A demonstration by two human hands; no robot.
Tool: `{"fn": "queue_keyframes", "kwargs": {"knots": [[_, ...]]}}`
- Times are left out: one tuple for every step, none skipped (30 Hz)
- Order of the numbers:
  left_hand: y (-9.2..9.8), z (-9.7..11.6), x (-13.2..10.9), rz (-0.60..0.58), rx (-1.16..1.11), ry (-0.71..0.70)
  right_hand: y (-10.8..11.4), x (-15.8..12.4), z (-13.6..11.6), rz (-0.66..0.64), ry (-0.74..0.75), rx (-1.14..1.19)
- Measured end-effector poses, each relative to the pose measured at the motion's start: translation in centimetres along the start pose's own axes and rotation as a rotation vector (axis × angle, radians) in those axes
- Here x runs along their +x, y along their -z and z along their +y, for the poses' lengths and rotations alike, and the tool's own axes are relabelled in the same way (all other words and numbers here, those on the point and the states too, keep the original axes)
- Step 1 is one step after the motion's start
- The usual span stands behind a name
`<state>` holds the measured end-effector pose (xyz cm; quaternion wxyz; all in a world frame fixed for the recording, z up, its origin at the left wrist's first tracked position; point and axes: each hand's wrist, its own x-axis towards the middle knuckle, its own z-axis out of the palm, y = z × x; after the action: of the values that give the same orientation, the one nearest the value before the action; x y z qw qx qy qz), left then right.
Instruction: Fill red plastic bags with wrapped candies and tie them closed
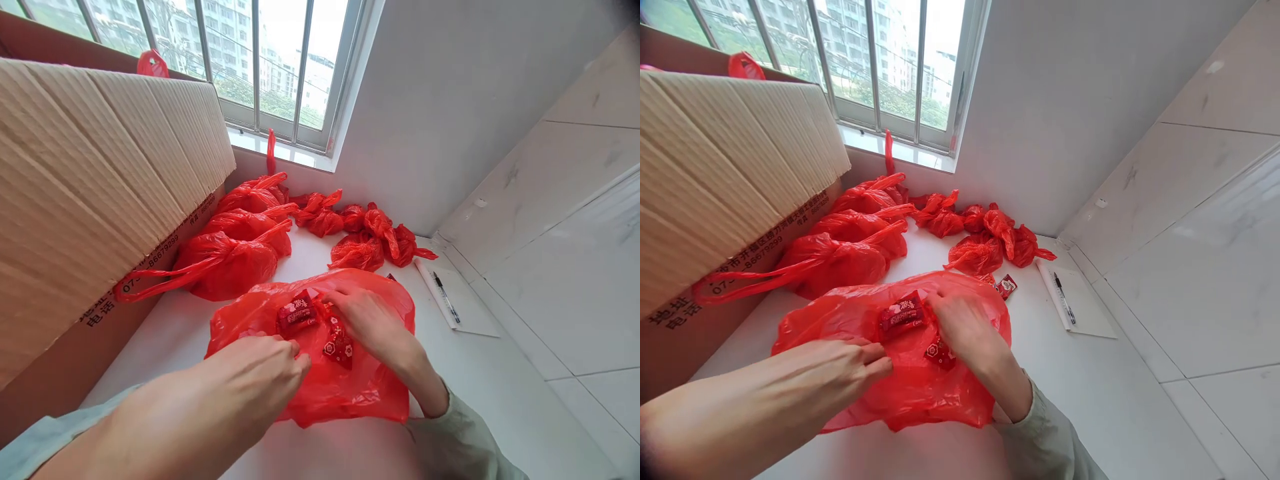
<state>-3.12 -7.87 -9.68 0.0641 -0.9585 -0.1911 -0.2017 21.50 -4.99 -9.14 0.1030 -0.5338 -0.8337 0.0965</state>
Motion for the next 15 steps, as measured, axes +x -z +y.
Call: {"fn": "queue_keyframes", "kwargs": {"knots": [[0.0,-0.2,-0.5,0.018,0.047,-0.053,-0.8,0.7,-0.4,-0.001,0.091,-0.001],[0.0,-0.3,-0.9,0.019,0.088,-0.092,-1.6,1.4,-0.7,0.004,0.183,0.006],[0.0,-0.5,-1.1,0.007,0.115,-0.095,-2.4,2.0,-0.8,0.011,0.26,0.015],[0.0,-0.6,-1.3,-0.011,0.138,-0.078,-3.1,2.6,-0.8,0.014,0.307,0.023],[0.0,-0.6,-1.3,-0.026,0.156,-0.06,-3.8,3.0,-0.7,0.014,0.325,0.031],[0.1,-0.7,-1.2,-0.041,0.17,-0.045,-4.2,3.3,-0.4,0.009,0.32,0.04],[0.3,-0.8,-1.0,-0.052,0.179,-0.035,-4.5,3.5,-0.1,-0.001,0.303,0.053],[0.4,-0.9,-0.7,-0.063,0.185,-0.03,-4.6,3.6,0.1,-0.011,0.281,0.07],[0.7,-1.0,-0.5,-0.073,0.19,-0.017,-4.4,3.5,0.4,-0.019,0.258,0.092],[0.9,-1.1,-0.2,-0.08,0.192,-0.006,-4.1,3.3,0.6,-0.024,0.236,0.125],[1.3,-1.2,0.0,-0.087,0.194,0.018,-3.6,3.0,0.8,-0.036,0.216,0.18],[1.6,-1.3,0.2,-0.098,0.191,0.046,-3.0,2.7,0.8,-0.061,0.199,0.266],[1.9,-1.4,0.4,-0.111,0.182,0.073,-2.4,2.3,0.9,-0.091,0.177,0.373],[2.3,-1.6,0.5,-0.119,0.17,0.094,-1.8,1.9,1.0,-0.124,0.142,0.471],[2.5,-1.7,0.6,-0.123,0.156,0.109,-1.3,1.6,1.0,-0.149,0.098,0.543]]}}
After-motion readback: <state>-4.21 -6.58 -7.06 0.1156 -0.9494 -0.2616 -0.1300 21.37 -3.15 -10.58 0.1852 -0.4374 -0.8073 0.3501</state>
